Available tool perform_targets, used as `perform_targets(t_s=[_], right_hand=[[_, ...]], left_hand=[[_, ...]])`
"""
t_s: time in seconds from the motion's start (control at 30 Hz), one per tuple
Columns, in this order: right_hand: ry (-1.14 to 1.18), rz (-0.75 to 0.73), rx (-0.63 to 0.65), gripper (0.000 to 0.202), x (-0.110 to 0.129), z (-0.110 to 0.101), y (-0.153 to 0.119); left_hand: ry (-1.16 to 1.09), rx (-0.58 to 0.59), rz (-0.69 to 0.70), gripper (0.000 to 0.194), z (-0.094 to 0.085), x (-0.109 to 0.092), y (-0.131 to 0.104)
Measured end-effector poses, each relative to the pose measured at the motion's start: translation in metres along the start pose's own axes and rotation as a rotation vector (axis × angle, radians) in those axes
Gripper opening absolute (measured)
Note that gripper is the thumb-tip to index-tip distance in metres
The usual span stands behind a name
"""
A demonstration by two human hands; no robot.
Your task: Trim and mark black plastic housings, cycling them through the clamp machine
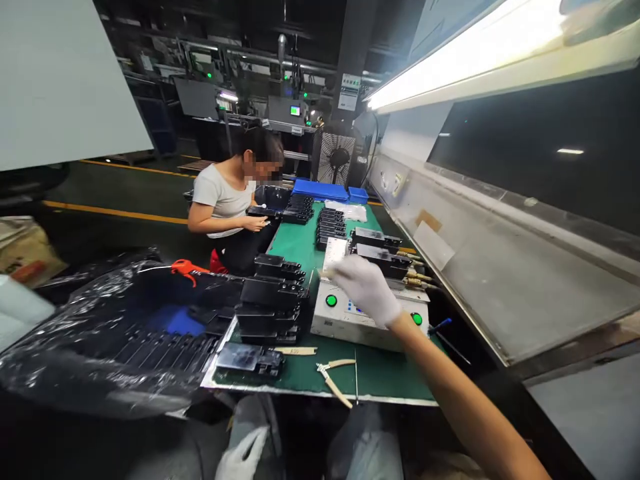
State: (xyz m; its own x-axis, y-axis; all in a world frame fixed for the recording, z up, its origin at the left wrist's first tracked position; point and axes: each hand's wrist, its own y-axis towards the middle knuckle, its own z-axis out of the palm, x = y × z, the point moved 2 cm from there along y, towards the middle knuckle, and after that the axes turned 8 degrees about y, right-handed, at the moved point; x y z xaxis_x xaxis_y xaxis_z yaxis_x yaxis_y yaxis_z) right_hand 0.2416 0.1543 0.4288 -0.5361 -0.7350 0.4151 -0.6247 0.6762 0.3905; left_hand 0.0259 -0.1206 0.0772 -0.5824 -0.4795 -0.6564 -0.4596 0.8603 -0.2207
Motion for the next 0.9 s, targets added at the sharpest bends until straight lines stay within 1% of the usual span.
perform_targets(t_s=[0.03, 0.07, 0.1, 0.13, 0.17, 0.2, 0.23, 0.3, 0.33, 0.37, 0.4, 0.43, 0.47, 0.53, 0.57, 0.63, 0.7, 0.77, 0.83, 0.9], right_hand=[[-0.013, -0.012, -0.025, 0.031, -0.002, 0.012, -0.046], [-0.029, -0.009, -0.05, 0.029, -0.009, 0.027, -0.092], [-0.049, 0.005, -0.097, 0.026, -0.021, 0.042, -0.135], [-0.088, 0.054, -0.127, 0.025, -0.035, 0.059, -0.174], [-0.134, 0.086, -0.156, 0.025, -0.05, 0.075, -0.207], [-0.191, 0.126, -0.18, 0.027, -0.066, 0.09, -0.234], [-0.249, 0.177, -0.193, 0.027, -0.08, 0.102, -0.254], [-0.312, 0.28, -0.169, 0.027, -0.101, 0.117, -0.277], [-0.318, 0.313, -0.143, 0.027, -0.106, 0.12, -0.282], [-0.312, 0.331, -0.112, 0.027, -0.107, 0.12, -0.282], [-0.302, 0.335, -0.083, 0.027, -0.104, 0.118, -0.28], [-0.296, 0.334, -0.058, 0.027, -0.099, 0.116, -0.275], [-0.294, 0.337, -0.035, 0.028, -0.091, 0.115, -0.267], [-0.293, 0.341, 0.007, 0.032, -0.071, 0.119, -0.244], [-0.289, 0.335, 0.031, 0.034, -0.06, 0.125, -0.229], [-0.27, 0.304, 0.1, 0.035, -0.041, 0.145, -0.192], [-0.245, 0.267, 0.191, 0.034, -0.026, 0.171, -0.153], [-0.229, 0.25, 0.281, 0.03, -0.017, 0.194, -0.121], [-0.225, 0.26, 0.355, 0.027, -0.013, 0.209, -0.1], [-0.232, 0.289, 0.409, 0.025, -0.01, 0.216, -0.091]], left_hand=[[-0.05, 0.025, 0.044, 0.042, -0.014, 0.0, 0.003], [-0.116, 0.048, 0.111, 0.046, -0.032, -0.003, 0.006], [-0.188, 0.047, 0.182, 0.05, -0.054, -0.011, 0.009], [-0.235, 0.03, 0.245, 0.052, -0.078, -0.023, 0.014], [-0.229, -0.022, 0.318, 0.052, -0.105, -0.039, 0.022], [-0.203, -0.082, 0.388, 0.049, -0.132, -0.059, 0.032], [-0.15, -0.129, 0.46, 0.043, -0.158, -0.083, 0.045], [0.016, -0.27, 0.625, 0.037, -0.203, -0.138, 0.079], [0.149, -0.315, 0.702, 0.041, -0.22, -0.165, 0.099], [0.281, -0.338, 0.753, 0.048, -0.232, -0.19, 0.119], [0.422, -0.293, 0.778, 0.06, -0.24, -0.213, 0.14], [0.577, -0.169, 0.795, 0.072, -0.243, -0.231, 0.159], [0.644, -0.077, 0.81, 0.078, -0.244, -0.246, 0.176], [0.749, 0.09, 0.822, 0.088, -0.239, -0.266, 0.203], [0.778, 0.152, 0.823, 0.092, -0.235, -0.271, 0.213], [0.837, 0.257, 0.818, 0.101, -0.224, -0.277, 0.227], [0.869, 0.334, 0.815, 0.105, -0.214, -0.28, 0.235], [0.878, 0.392, 0.814, 0.104, -0.206, -0.281, 0.239], [0.866, 0.422, 0.803, 0.1, -0.201, -0.283, 0.24], [0.838, 0.427, 0.786, 0.095, -0.199, -0.284, 0.24]])
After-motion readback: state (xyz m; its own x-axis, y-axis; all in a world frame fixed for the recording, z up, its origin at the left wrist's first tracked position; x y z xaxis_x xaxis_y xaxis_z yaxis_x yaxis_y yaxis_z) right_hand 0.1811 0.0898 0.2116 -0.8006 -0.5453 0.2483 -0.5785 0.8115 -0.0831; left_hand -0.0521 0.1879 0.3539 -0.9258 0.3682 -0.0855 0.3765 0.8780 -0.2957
